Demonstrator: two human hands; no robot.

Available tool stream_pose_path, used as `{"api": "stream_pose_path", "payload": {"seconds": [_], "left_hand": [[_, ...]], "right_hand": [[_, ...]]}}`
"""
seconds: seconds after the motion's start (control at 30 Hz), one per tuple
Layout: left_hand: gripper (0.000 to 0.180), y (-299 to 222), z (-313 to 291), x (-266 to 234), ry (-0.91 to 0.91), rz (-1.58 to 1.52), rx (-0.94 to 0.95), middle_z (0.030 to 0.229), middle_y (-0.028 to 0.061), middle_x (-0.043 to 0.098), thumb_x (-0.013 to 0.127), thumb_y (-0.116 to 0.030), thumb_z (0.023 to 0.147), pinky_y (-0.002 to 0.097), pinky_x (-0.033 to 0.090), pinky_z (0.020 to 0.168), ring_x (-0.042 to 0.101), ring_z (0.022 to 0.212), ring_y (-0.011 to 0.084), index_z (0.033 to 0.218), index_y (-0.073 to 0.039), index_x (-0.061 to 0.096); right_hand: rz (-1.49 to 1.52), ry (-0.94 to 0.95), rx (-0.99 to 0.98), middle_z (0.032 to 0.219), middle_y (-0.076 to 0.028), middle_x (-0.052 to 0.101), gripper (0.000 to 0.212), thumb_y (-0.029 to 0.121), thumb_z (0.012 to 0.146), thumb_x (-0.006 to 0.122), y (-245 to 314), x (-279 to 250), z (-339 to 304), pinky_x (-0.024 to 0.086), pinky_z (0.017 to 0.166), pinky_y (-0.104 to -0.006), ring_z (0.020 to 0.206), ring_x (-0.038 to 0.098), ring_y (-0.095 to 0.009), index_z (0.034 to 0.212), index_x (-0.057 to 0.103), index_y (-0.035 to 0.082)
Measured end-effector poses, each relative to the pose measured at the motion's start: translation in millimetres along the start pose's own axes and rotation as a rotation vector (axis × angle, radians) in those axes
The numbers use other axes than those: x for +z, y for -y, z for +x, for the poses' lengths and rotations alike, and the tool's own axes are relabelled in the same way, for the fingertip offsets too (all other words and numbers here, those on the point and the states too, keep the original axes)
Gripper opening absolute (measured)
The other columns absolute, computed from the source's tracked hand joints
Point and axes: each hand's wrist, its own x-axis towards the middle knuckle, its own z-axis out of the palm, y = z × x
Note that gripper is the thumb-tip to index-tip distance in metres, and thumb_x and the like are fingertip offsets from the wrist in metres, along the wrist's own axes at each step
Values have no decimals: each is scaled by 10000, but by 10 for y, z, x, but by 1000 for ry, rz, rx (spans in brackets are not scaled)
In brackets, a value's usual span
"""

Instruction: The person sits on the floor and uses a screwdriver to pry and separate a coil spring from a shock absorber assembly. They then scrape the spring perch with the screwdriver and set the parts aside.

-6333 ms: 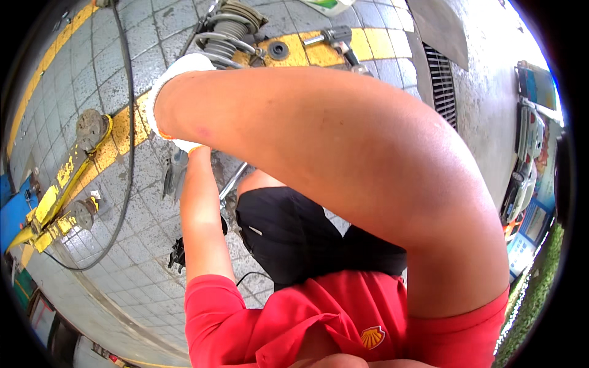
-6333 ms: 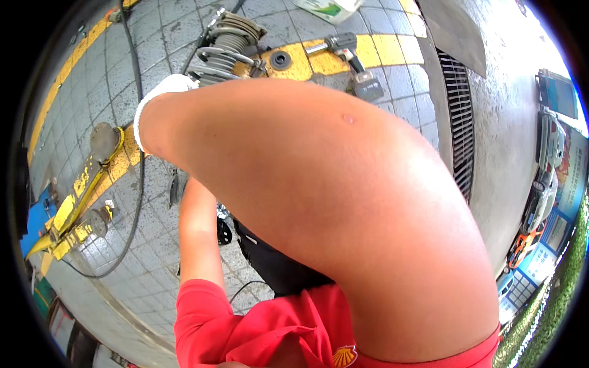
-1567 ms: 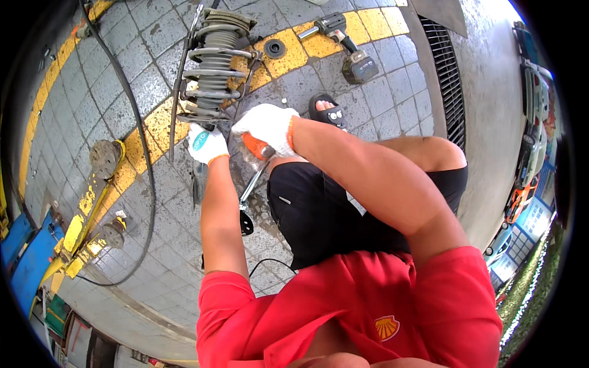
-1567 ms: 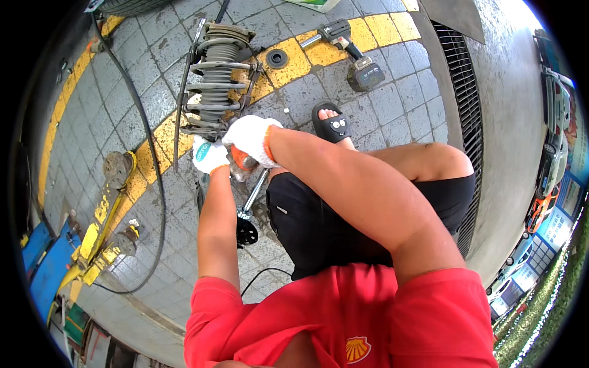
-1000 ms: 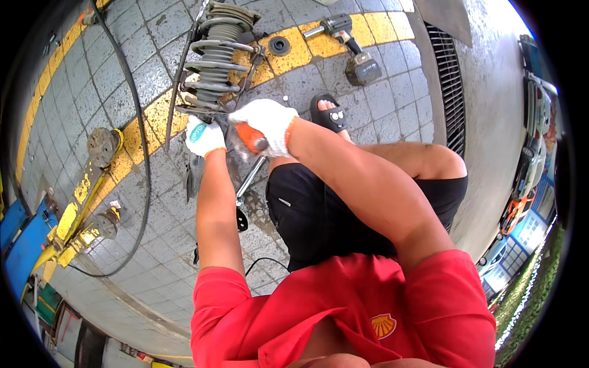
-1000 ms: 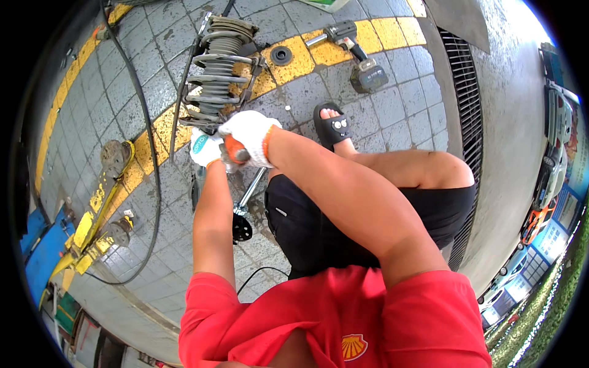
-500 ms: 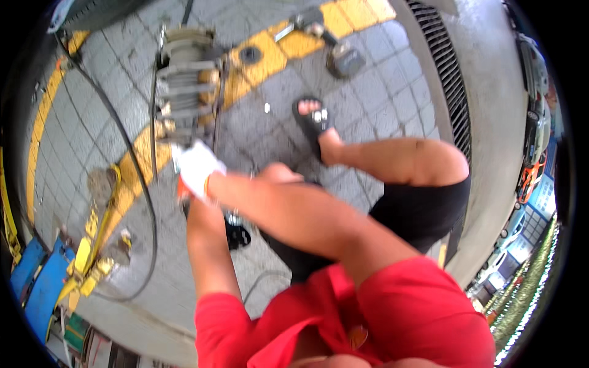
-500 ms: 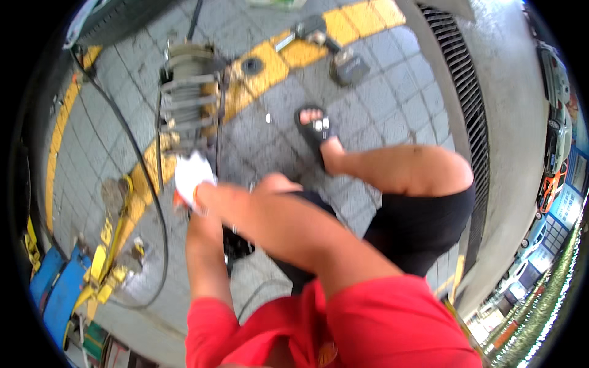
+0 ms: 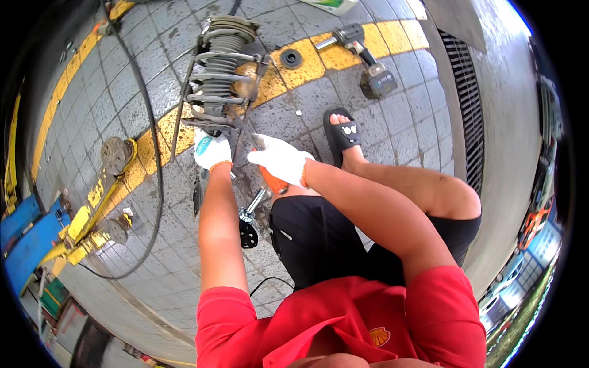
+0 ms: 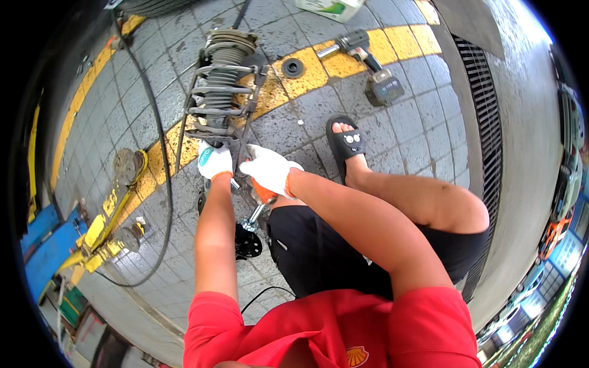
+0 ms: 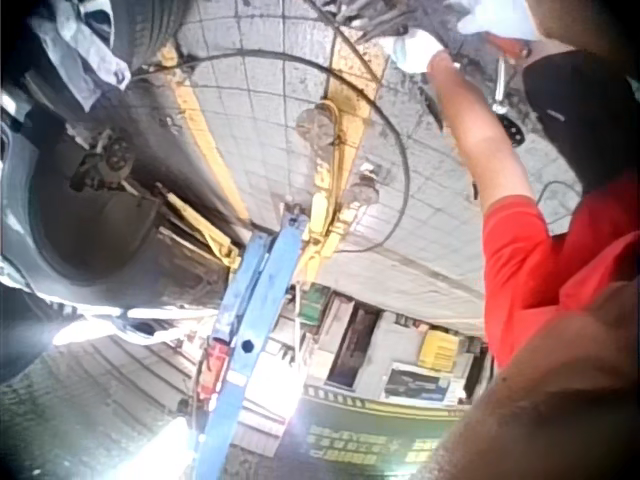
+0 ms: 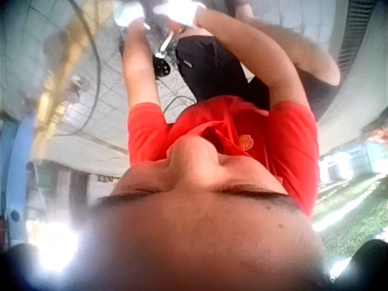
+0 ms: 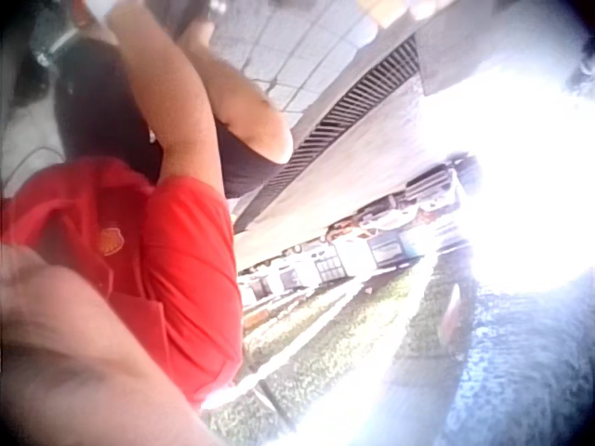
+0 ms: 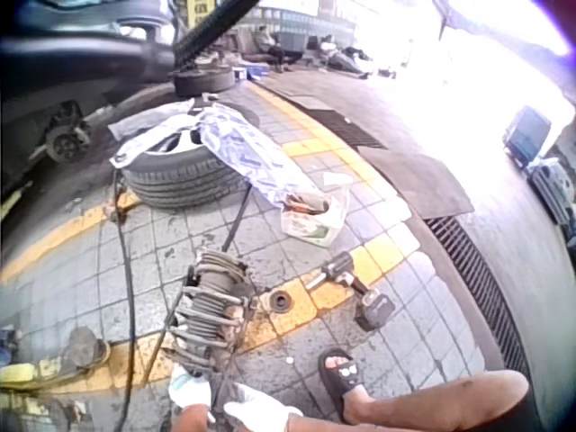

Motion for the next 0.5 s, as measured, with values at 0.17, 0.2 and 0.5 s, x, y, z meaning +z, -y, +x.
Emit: {"api": "stream_pose_path", "payload": {"seconds": [0.17,0.2,0.5], "left_hand": [[470,101,26,-15,31,53,-14,1047,149,723,746,-345,840,472,591,804,743,937,354,1196,-71,609],[484,151,27,9,13,45,-37,1090,158,738,769,-384,827,479,589,847,741,985,362,1195,-99,637],[433,208,-35,53,-20,-5,22,1059,136,711,756,-276,803,474,584,813,734,954,343,1158,-90,590]], "right_hand": [[-609,215,-2,1600,-249,473,789,274,975,621,354,-301,-92,361,1209,-346,1485,468,-310,1624,304,-44],[-651,256,35,1574,-250,500,783,282,978,617,460,-304,-167,377,1196,-351,1460,494,-316,1626,310,-31],[-368,-1,-92,1368,-159,673,624,194,1008,644,-42,-99,241,480,1043,-344,1185,640,-224,1567,450,-7]]}}
